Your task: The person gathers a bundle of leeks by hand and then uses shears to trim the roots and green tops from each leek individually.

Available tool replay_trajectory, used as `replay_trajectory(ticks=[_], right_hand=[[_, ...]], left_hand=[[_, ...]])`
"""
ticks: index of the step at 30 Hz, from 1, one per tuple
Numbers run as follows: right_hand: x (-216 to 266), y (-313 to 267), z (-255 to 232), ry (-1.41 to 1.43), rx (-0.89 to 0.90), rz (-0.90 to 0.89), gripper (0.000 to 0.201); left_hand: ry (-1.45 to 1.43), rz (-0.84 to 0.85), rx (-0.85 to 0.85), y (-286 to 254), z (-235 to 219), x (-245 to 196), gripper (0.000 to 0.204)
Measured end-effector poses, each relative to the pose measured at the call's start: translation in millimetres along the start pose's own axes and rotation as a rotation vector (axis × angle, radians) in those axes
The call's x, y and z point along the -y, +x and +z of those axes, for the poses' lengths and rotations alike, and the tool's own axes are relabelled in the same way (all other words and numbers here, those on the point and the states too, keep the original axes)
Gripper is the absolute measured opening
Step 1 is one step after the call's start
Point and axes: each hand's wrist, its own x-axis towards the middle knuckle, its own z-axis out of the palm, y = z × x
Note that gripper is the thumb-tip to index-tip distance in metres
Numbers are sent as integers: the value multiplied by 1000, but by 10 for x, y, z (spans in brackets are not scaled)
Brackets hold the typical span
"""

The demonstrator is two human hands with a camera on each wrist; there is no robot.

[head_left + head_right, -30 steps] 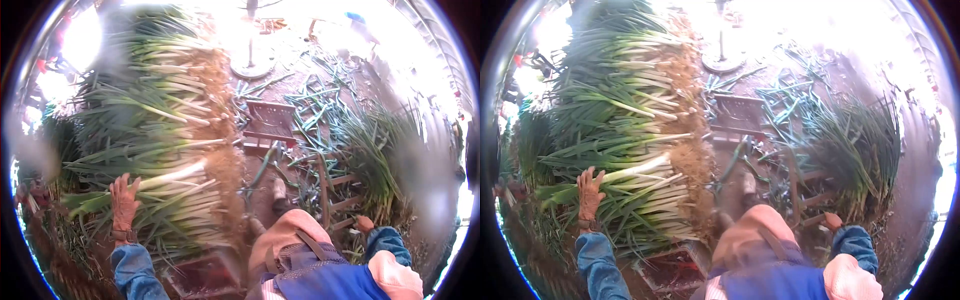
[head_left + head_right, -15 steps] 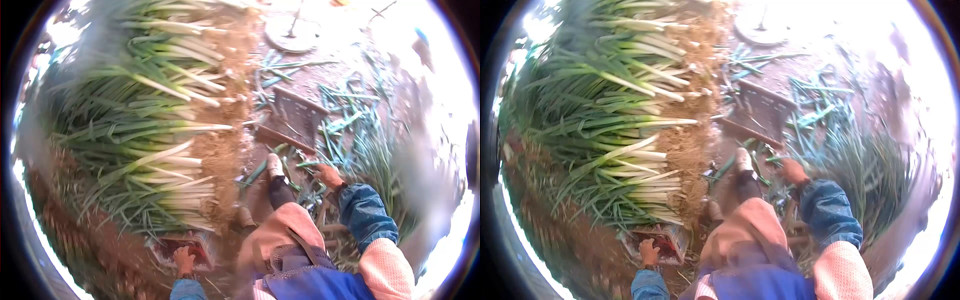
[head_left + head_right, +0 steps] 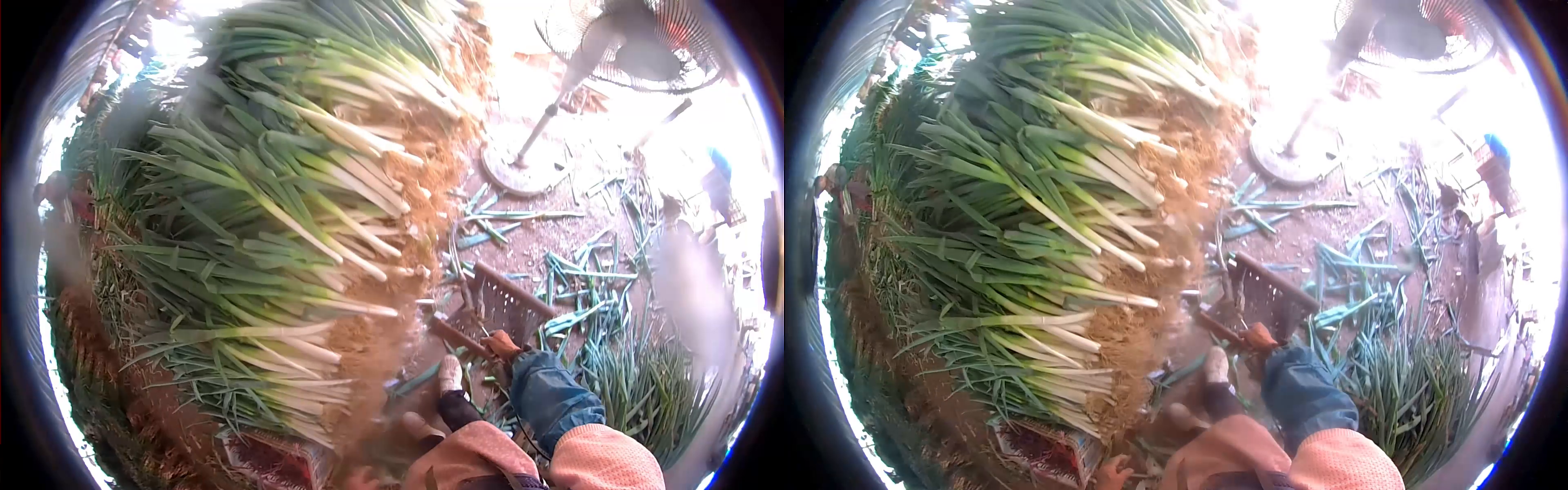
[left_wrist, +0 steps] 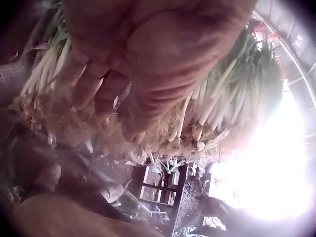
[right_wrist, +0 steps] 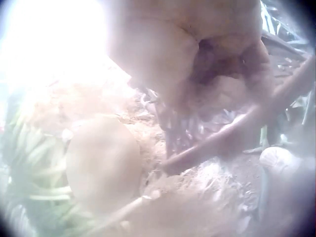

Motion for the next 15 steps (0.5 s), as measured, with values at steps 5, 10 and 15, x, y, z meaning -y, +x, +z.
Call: replay_trajectory(ticks=[5, 10, 15], right_hand=[[941, -855, -408, 220, -5, -28, 19], [1660, -2120, -553, 88, -166, -273, 19], [2154, -3744, 54, -79, -16, -463, 16]], left_hand=[[57, 272, 14, -223, -108, -273, 57], [-118, 368, -330, -121, 103, -393, 60], [8, 682, -760, -97, -100, -1183, 78]])
